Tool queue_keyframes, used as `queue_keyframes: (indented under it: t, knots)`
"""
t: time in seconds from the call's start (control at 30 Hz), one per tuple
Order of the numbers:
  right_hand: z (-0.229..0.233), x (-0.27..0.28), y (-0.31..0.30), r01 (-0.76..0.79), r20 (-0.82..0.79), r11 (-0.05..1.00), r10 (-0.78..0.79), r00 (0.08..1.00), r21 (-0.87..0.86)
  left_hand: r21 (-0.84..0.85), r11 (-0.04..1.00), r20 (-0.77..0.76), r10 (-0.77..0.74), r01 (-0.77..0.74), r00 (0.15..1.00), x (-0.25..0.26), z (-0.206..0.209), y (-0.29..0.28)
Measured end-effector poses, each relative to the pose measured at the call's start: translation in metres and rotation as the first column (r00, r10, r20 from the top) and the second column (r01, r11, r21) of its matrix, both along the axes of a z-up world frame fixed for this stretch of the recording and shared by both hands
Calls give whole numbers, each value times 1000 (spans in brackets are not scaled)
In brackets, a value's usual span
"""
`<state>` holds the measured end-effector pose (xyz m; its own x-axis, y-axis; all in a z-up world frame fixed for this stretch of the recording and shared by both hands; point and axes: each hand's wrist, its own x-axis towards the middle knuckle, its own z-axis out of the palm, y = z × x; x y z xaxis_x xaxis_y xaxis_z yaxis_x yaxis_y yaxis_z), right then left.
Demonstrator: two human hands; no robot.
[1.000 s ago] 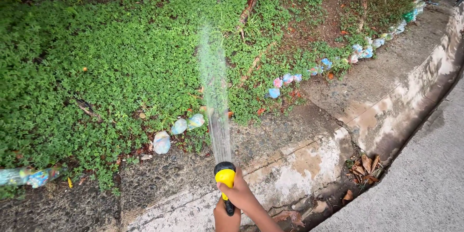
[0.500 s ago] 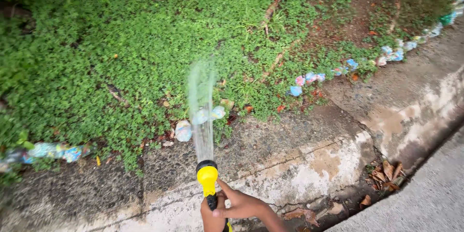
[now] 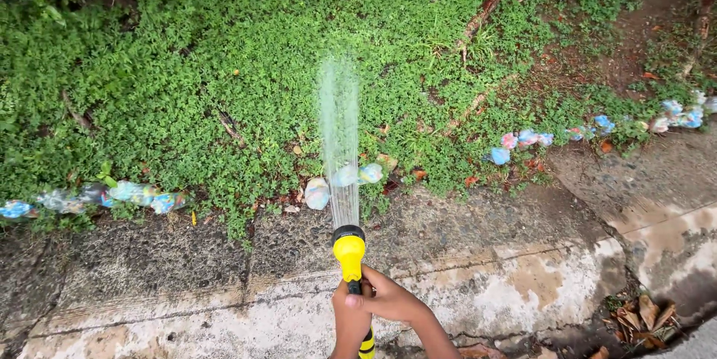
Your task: Watering garden plants and a grass area using a hose with a spray nozzle.
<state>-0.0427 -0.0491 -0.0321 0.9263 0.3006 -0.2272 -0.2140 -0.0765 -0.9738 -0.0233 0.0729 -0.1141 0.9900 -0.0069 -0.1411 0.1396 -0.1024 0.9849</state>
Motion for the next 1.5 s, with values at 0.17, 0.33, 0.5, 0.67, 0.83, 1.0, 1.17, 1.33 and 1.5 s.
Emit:
queue_keyframes:
  t: [0.17,0.33,0.5,0.67,0.83,1.0,1.17,1.33,1.5]
  knots:
    - [3,-8,-13,22,-5,994,-21,1000,108,-4,1000,62,14,-13,998,-1,-6,-17]
    - [9,-14,-32,34,21,958,-42,999,285,23,999,104,43,-45,994,-5,-11,-40]
    - [19,-2,-55,376,-215,822,-311,926,428,125,992,286,-6,-31,958,-34,16,-63]
    - [13,17,-58,583,-363,690,-459,811,429,211,977,197,-85,42,977,-43,-1,-83]
    - [12,19,-62,693,-528,531,-453,718,487,210,975,167,-112,76,980,-45,-6,-87]
    - [-6,25,-50,728,-602,442,-413,684,524,178,982,222,-108,69,969,-42,-36,-75]
    - [-20,29,-53,667,-529,514,-409,743,539,161,979,139,-146,123,980,-49,9,-71]
    - [4,27,-42,746,-551,480,-503,666,462,78,985,156,-162,151,974,-50,30,-64]
    - [2,23,-49,761,-663,355,-374,649,544,97,974,97,-212,203,972,-58,46,-61]
